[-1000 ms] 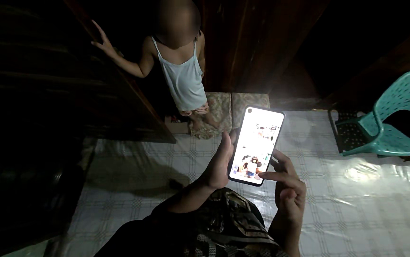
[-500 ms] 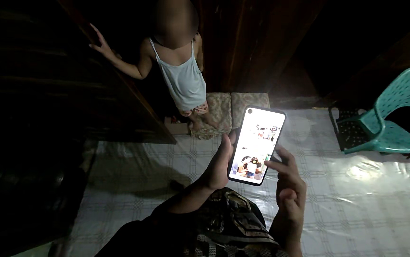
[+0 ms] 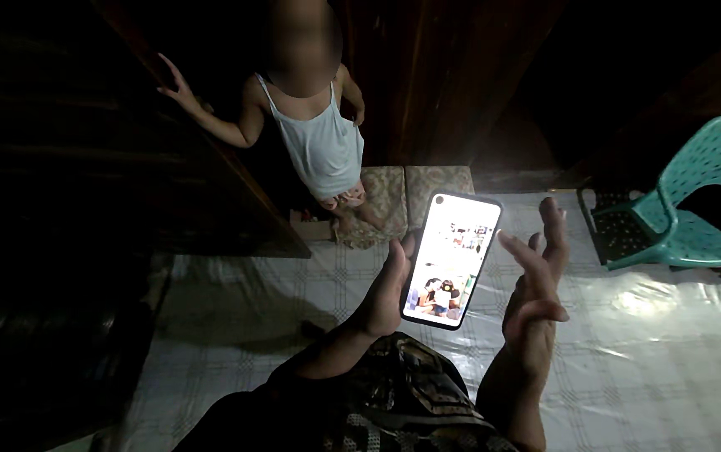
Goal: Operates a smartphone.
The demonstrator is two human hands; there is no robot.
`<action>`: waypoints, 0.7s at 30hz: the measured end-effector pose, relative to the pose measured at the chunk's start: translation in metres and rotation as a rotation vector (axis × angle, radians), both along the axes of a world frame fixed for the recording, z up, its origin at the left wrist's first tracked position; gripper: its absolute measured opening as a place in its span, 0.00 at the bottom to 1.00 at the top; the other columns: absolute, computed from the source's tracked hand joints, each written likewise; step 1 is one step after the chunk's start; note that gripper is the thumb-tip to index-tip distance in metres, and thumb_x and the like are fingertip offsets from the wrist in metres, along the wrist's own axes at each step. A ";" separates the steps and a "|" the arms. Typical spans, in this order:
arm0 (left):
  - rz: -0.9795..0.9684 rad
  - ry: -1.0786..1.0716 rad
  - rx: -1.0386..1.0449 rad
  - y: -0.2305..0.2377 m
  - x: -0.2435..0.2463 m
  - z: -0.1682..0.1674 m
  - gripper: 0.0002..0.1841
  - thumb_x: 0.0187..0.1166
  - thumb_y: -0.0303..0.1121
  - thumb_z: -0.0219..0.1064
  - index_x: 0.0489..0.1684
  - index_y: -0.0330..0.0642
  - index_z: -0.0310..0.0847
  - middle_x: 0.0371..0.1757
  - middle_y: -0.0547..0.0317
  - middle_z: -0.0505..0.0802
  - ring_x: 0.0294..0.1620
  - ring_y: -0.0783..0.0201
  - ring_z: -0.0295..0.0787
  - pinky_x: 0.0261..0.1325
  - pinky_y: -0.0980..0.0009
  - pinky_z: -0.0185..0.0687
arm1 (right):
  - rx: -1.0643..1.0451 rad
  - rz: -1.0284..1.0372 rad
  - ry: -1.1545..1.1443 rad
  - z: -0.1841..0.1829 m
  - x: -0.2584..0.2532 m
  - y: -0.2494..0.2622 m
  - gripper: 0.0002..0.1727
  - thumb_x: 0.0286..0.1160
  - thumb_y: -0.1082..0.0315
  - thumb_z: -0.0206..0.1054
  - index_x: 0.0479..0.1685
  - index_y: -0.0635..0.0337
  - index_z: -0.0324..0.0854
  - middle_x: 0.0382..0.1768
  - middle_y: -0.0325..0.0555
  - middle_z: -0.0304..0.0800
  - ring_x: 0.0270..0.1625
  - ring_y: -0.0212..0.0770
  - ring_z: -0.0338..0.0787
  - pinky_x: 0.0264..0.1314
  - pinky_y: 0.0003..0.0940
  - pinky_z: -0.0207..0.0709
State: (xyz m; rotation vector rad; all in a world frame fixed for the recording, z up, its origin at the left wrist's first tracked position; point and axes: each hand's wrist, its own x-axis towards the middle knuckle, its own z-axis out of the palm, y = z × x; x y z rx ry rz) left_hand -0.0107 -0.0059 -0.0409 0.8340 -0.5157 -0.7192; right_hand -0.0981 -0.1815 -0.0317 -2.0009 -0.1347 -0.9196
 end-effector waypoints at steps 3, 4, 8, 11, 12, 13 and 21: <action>-0.008 -0.017 -0.006 0.000 0.002 0.000 0.49 0.75 0.77 0.41 0.89 0.50 0.51 0.75 0.59 0.81 0.70 0.63 0.83 0.70 0.59 0.82 | -0.024 -0.005 0.004 0.002 0.004 -0.001 0.36 0.81 0.26 0.35 0.78 0.24 0.75 0.95 0.34 0.42 0.96 0.48 0.30 0.95 0.55 0.30; 0.000 -0.018 -0.001 0.000 0.002 0.000 0.49 0.75 0.77 0.42 0.90 0.50 0.51 0.75 0.58 0.81 0.70 0.62 0.83 0.70 0.59 0.82 | -0.027 -0.006 0.004 0.003 0.005 -0.001 0.36 0.81 0.25 0.35 0.78 0.24 0.75 0.95 0.34 0.42 0.96 0.49 0.30 0.95 0.55 0.30; 0.020 -0.023 -0.007 0.000 0.002 0.001 0.49 0.76 0.76 0.42 0.89 0.49 0.52 0.75 0.59 0.81 0.70 0.63 0.83 0.71 0.60 0.81 | -0.009 0.021 0.013 0.007 0.006 0.000 0.37 0.80 0.25 0.34 0.78 0.24 0.76 0.95 0.35 0.40 0.96 0.49 0.27 0.95 0.56 0.27; 0.007 -0.018 -0.018 0.000 0.003 0.001 0.48 0.75 0.76 0.43 0.90 0.51 0.51 0.74 0.58 0.81 0.70 0.62 0.83 0.70 0.59 0.82 | -0.024 0.039 0.008 0.008 0.007 0.000 0.38 0.81 0.25 0.33 0.77 0.25 0.76 0.95 0.35 0.39 0.96 0.49 0.27 0.95 0.56 0.27; 0.001 -0.014 -0.023 0.000 0.003 0.001 0.48 0.75 0.77 0.43 0.90 0.51 0.51 0.75 0.57 0.81 0.70 0.61 0.83 0.70 0.58 0.82 | -0.029 0.044 0.006 0.007 0.008 0.000 0.37 0.81 0.26 0.34 0.77 0.25 0.76 0.95 0.35 0.39 0.96 0.49 0.27 0.95 0.56 0.27; -0.003 -0.012 -0.027 0.000 0.003 0.001 0.48 0.75 0.77 0.43 0.89 0.51 0.51 0.74 0.57 0.81 0.69 0.61 0.84 0.69 0.58 0.82 | -0.029 0.048 0.005 0.007 0.008 0.000 0.36 0.81 0.26 0.34 0.77 0.25 0.77 0.95 0.35 0.39 0.96 0.50 0.27 0.95 0.57 0.27; -0.009 -0.023 -0.022 0.001 0.003 0.001 0.46 0.76 0.76 0.41 0.88 0.53 0.55 0.73 0.60 0.82 0.70 0.63 0.83 0.71 0.60 0.81 | -0.040 0.052 0.013 0.007 0.009 0.004 0.37 0.81 0.25 0.35 0.76 0.26 0.78 0.95 0.39 0.40 0.96 0.51 0.26 0.95 0.58 0.26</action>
